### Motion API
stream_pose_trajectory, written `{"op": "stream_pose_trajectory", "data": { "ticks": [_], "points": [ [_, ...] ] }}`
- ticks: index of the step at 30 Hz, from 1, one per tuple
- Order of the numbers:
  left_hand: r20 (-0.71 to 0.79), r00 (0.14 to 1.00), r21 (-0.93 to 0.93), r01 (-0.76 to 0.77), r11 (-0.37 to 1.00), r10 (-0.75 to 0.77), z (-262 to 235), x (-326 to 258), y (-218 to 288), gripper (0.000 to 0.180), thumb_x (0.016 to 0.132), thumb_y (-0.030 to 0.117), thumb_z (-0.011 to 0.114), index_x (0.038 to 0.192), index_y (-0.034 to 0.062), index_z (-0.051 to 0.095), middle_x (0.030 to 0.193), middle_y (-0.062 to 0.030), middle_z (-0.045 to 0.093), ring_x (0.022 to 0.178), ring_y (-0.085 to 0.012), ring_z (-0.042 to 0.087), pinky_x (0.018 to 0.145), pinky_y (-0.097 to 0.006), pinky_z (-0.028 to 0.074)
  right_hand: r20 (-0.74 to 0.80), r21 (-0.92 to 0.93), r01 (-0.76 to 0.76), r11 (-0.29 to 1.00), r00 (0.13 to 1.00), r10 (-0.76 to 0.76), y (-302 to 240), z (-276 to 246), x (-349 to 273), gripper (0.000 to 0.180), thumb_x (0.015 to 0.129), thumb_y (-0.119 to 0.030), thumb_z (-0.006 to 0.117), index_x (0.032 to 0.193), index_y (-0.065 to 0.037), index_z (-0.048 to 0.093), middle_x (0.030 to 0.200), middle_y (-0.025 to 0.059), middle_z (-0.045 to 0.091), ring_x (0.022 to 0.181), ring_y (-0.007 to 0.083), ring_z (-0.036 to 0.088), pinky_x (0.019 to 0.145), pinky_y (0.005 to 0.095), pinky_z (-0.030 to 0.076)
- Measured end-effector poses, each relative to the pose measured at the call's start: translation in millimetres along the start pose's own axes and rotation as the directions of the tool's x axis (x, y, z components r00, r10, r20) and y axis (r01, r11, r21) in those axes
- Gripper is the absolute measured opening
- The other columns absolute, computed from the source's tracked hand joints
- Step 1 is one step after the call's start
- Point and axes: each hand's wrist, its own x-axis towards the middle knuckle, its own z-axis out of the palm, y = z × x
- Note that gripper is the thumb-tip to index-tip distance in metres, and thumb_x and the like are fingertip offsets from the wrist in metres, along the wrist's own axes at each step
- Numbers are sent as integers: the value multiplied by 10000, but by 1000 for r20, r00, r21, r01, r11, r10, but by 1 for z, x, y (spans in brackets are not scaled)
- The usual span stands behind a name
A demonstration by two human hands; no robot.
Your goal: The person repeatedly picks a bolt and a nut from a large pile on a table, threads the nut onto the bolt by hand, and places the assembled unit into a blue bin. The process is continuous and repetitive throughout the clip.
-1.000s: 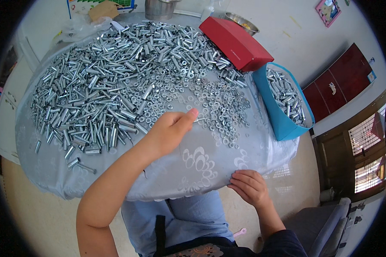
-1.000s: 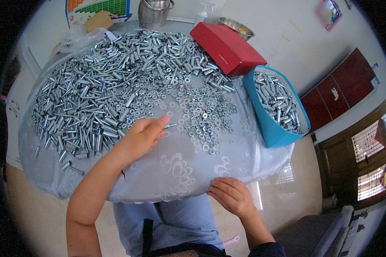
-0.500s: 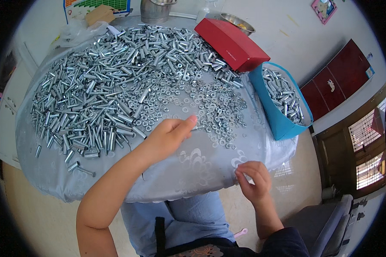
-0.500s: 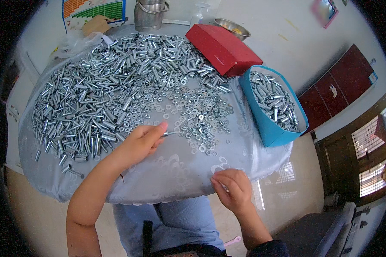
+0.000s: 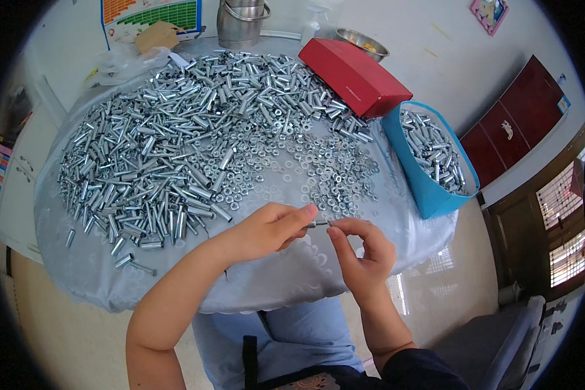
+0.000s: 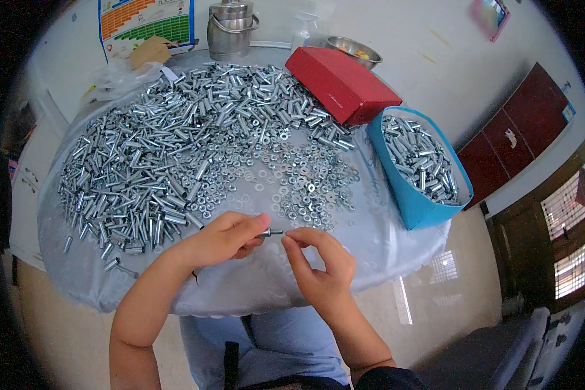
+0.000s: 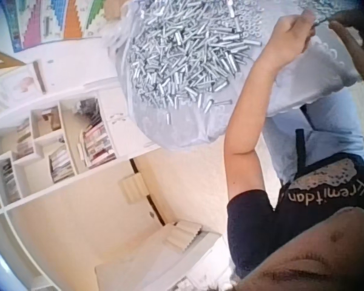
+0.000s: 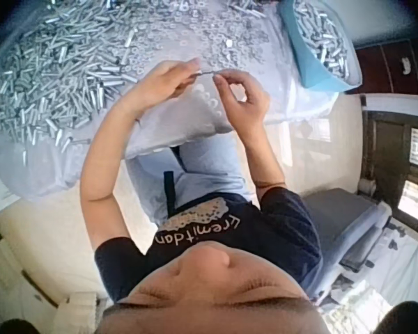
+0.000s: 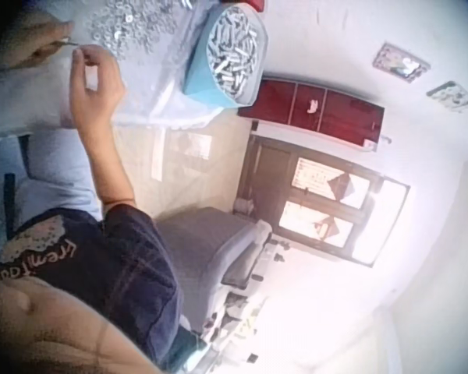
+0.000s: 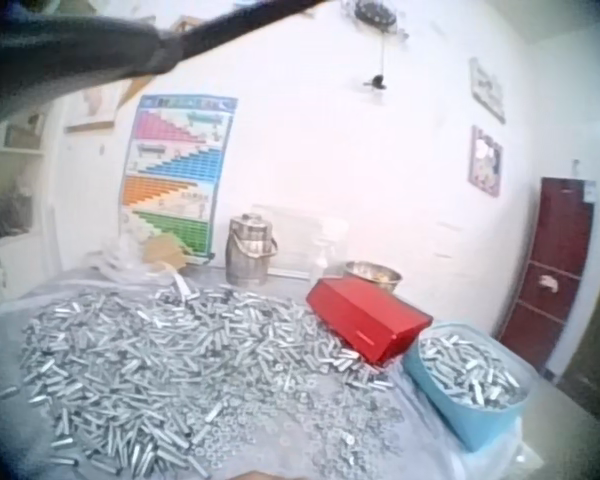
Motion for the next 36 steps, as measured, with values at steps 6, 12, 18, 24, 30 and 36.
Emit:
{"op": "stream_pose_trajectory", "data": {
  "ticks": [6,12,18,24,30,36],
  "points": [
    [16,999,-96,39,995,-38,3,-5,7,474,909,444,437,582,107,380,561,51,316,493,-53,271,446,-222,214,15,-40,25,999,1000,-24,-5,5,4,126,726,55,658,841,22,617,789,90,648,712,132,608,667,236,475],
    [-8,1000,-104,-25,994,24,2,-5,10,494,912,460,417,566,113,354,545,53,292,472,-57,235,436,-236,186,-47,-107,155,982,986,-160,-4,10,6,137,712,44,678,835,19,623,780,100,654,686,151,625,627,233,485],
    [-6,998,-102,-62,993,61,2,-5,10,501,915,472,397,565,118,341,545,53,286,473,-61,232,437,-238,184,-68,-258,314,914,937,-341,-2,9,10,214,642,29,715,826,-44,635,737,72,648,610,197,617,526,269,460],
    [3,997,-112,-73,991,73,3,-7,12,496,923,461,386,568,118,332,548,54,278,477,-61,230,440,-236,185,-93,-296,339,893,920,-381,-4,11,8,212,639,29,717,818,-47,633,732,67,646,607,195,616,532,267,459],
    [11,998,-111,-66,992,68,1,-6,9,496,921,463,391,569,120,325,547,53,277,476,-60,230,439,-234,185,-104,-188,169,968,976,-190,-4,12,5,178,660,42,699,810,-28,635,740,84,647,633,175,625,580,245,475],
    [6,998,-111,-54,992,54,2,-7,13,501,913,474,402,565,123,322,538,54,275,471,-60,230,437,-234,185,-106,140,-97,985,988,112,4,15,0,120,721,16,683,831,18,637,788,80,660,693,105,615,628,214,478]
  ]
}}
